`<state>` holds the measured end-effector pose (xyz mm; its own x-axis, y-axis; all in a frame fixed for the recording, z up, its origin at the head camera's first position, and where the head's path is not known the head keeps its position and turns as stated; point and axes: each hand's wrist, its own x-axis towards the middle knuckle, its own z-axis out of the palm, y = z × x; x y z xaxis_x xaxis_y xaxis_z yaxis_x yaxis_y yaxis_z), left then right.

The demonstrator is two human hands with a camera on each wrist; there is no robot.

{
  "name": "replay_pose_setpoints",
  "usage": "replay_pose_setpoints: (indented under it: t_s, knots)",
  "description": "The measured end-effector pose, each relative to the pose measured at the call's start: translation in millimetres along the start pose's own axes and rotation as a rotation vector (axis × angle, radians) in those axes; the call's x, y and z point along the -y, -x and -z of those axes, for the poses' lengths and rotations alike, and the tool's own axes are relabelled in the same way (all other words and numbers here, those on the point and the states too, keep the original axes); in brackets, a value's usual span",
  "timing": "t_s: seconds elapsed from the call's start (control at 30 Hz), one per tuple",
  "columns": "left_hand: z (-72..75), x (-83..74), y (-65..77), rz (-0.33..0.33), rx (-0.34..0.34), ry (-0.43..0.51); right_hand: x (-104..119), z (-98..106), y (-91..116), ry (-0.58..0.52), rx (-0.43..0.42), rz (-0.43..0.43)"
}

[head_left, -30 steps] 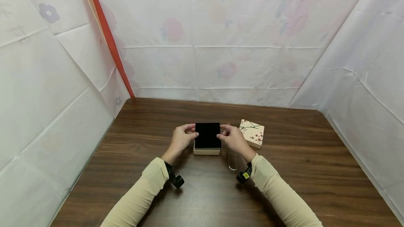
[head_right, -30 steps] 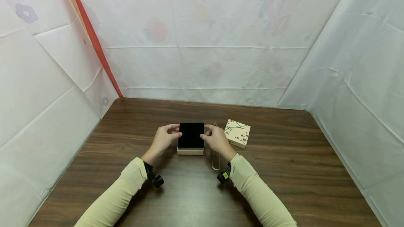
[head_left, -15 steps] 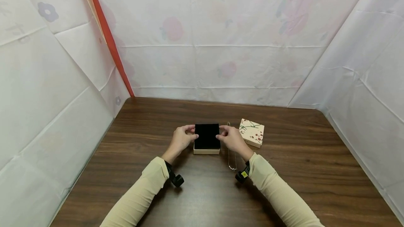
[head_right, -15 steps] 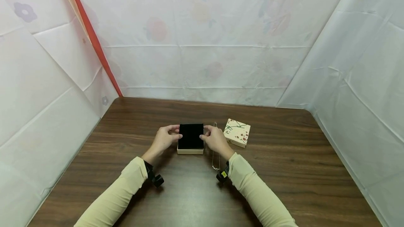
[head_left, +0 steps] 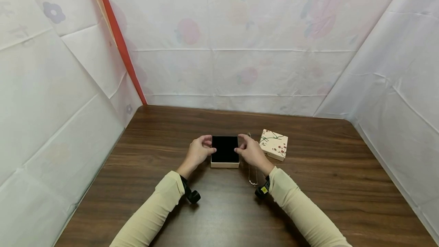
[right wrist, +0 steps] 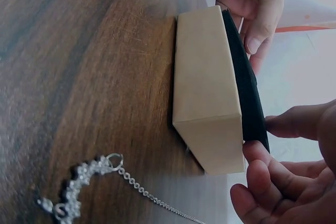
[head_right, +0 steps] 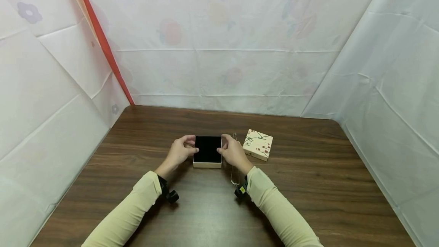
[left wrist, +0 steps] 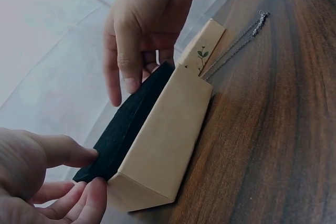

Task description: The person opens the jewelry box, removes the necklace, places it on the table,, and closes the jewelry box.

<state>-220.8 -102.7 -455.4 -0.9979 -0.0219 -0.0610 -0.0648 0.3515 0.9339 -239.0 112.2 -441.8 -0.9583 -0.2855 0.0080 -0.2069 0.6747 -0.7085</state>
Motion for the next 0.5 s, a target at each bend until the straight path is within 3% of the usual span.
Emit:
replay_pose_setpoints:
  t_s: [0.2,0.5]
  knots:
    - [0.0,-0.4,1.3,-0.022,0.007,-0.051,-0.9,-0.6,0.8,0.002,0.012,0.002]
    - [-1.1,1.6,1.7,-0.071,0.004,-0.211,2.6,-0.2,2.8,0.045,0.061,0.039]
